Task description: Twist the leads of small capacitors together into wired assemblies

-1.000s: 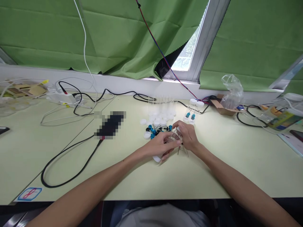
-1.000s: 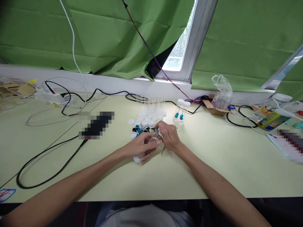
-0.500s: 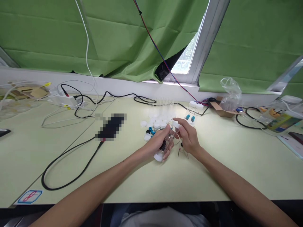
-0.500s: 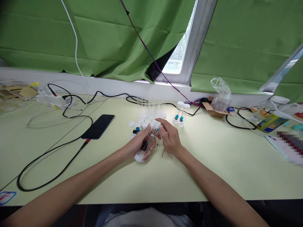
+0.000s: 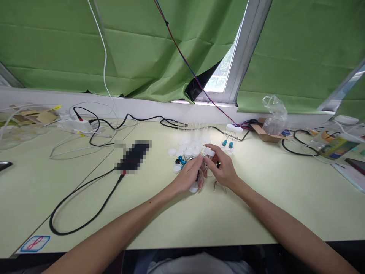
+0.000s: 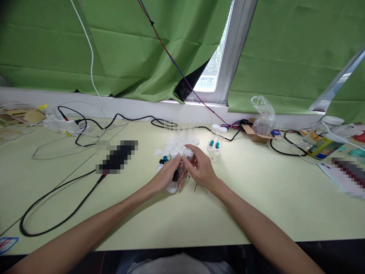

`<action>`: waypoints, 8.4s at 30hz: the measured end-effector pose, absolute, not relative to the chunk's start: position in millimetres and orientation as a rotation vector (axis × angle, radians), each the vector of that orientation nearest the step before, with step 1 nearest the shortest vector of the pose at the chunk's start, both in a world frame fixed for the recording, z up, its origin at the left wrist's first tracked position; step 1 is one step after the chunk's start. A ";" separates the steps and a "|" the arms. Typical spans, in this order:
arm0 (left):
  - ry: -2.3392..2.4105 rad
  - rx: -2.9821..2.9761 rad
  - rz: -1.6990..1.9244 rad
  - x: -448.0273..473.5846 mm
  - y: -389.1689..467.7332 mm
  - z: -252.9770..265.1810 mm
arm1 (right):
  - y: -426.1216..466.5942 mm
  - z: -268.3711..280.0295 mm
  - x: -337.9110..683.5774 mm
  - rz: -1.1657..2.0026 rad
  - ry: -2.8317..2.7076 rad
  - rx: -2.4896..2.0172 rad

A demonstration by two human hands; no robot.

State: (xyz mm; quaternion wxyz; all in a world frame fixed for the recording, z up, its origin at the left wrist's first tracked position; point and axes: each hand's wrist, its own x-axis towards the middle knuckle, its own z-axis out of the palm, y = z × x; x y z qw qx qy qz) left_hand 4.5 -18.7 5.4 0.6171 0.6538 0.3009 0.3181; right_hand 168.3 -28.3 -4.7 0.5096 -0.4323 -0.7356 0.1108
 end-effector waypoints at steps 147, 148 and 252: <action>0.983 2.040 1.161 4.1 -24.9 -6.7 | -33.0 72.7 175.3 0.465 -1.714 -1.010; 0.976 2.017 1.129 4.2 -24.1 -7.3 | -32.3 70.8 175.3 0.475 -1.712 -1.007; 1.059 2.326 0.889 -10.6 0.2 -2.0 | -17.6 -11.6 174.7 0.284 -1.995 -1.085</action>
